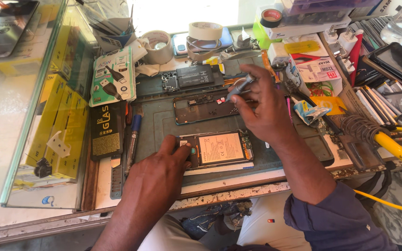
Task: The person reassembles a smartphone by placing the camera module onto the motherboard, securing it with a screwdriver, and applying adhesive to the battery area. The person then inspects the phone's screen and continues to work on the internal components.
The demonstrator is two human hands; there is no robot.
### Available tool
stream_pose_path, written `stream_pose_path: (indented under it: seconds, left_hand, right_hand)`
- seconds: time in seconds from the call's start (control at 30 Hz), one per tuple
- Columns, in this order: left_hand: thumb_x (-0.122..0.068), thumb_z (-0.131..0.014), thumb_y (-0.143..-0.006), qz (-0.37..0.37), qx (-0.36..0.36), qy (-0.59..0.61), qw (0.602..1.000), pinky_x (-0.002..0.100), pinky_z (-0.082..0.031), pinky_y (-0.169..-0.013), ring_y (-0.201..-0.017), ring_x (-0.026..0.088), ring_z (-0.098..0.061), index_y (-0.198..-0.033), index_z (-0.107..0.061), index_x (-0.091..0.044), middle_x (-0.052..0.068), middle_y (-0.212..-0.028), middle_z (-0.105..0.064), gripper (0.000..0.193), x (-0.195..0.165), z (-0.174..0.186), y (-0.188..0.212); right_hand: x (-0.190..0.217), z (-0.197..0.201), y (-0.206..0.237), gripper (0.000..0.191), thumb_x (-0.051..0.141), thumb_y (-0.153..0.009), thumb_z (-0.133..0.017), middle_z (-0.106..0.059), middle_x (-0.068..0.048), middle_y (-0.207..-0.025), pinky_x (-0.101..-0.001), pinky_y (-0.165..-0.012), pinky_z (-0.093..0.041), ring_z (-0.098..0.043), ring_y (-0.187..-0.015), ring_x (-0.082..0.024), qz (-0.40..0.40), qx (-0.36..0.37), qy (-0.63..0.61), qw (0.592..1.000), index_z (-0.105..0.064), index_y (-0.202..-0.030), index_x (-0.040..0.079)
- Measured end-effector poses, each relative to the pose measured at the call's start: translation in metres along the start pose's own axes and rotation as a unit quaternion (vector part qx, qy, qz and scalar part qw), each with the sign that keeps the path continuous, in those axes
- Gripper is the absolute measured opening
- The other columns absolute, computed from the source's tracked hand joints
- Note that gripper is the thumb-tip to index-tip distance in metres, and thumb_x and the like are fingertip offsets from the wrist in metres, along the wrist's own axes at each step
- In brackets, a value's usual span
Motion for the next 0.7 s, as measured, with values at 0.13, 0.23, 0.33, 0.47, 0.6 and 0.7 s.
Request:
stream_pose_path:
  seconds: [0.13, 0.23, 0.33, 0.47, 0.6, 0.7]
  left_hand:
    - [-0.024, -0.057, -0.096, 0.024, 0.026, -0.005, 0.999, 0.052, -0.054, -0.072, -0.087, 0.036, -0.072, -0.128, -0.062, -0.015, 0.012, -0.117, -0.057, 0.034, -0.002, -0.004, -0.001]
    - [-0.020, -0.058, -0.093, 0.025, 0.026, -0.008, 0.999, 0.052, -0.055, -0.071, -0.087, 0.037, -0.071, -0.131, -0.061, -0.015, 0.013, -0.119, -0.057, 0.039, 0.000, -0.005, -0.002]
    - [-0.021, -0.058, -0.094, 0.008, 0.003, 0.011, 1.000, 0.052, -0.054, -0.070, -0.086, 0.038, -0.072, -0.130, -0.062, -0.014, 0.013, -0.120, -0.058, 0.037, 0.003, -0.002, 0.000]
    - [-0.020, -0.058, -0.093, -0.003, -0.007, 0.017, 1.000, 0.052, -0.054, -0.069, -0.085, 0.038, -0.071, -0.130, -0.062, -0.014, 0.013, -0.122, -0.058, 0.038, 0.012, -0.001, 0.004]
    - [-0.020, -0.058, -0.093, -0.006, -0.011, 0.018, 1.000, 0.052, -0.054, -0.069, -0.084, 0.039, -0.071, -0.129, -0.063, -0.014, 0.014, -0.122, -0.058, 0.037, 0.017, 0.000, 0.004]
    - [-0.020, -0.058, -0.093, -0.001, -0.003, 0.017, 1.000, 0.052, -0.054, -0.069, -0.083, 0.038, -0.071, -0.128, -0.063, -0.014, 0.014, -0.120, -0.058, 0.036, 0.019, -0.001, 0.004]
  right_hand:
    - [-0.004, 0.000, -0.001, 0.054, -0.001, -0.098, -0.069, -0.077, -0.015, -0.110, -0.0322, -0.087, -0.063, -0.079, -0.107, -0.024, 0.009, 0.007, 0.033, 0.999, -0.038, -0.142, 0.006]
    - [-0.010, -0.004, -0.002, 0.050, -0.001, -0.097, -0.069, -0.079, -0.015, -0.110, -0.0321, -0.088, -0.062, -0.078, -0.107, -0.024, -0.015, 0.019, 0.043, 0.999, -0.040, -0.138, 0.006]
    - [-0.011, -0.010, -0.003, 0.049, -0.002, -0.097, -0.068, -0.078, -0.015, -0.111, -0.0317, -0.088, -0.063, -0.078, -0.108, -0.024, -0.015, 0.023, 0.032, 0.999, -0.040, -0.136, 0.005]
    - [-0.010, -0.013, -0.004, 0.048, -0.002, -0.098, -0.067, -0.078, -0.016, -0.111, -0.0318, -0.086, -0.063, -0.079, -0.106, -0.024, -0.017, 0.011, 0.026, 0.999, -0.039, -0.137, 0.005]
    - [-0.009, -0.019, -0.006, 0.048, -0.003, -0.098, -0.066, -0.077, -0.016, -0.113, -0.0320, -0.088, -0.063, -0.078, -0.107, -0.024, -0.016, 0.014, 0.017, 1.000, -0.038, -0.137, 0.004]
    - [-0.009, -0.022, -0.007, 0.047, -0.002, -0.097, -0.068, -0.078, -0.016, -0.111, -0.0322, -0.087, -0.063, -0.078, -0.107, -0.023, -0.021, 0.018, 0.047, 0.999, -0.040, -0.134, 0.004]
Point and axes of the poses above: each hand's wrist, its own y-axis away from the middle knuckle, its own z-axis out of the back of the hand, x = y × z, the point moved 7 cm from there along -y, towards the middle knuckle
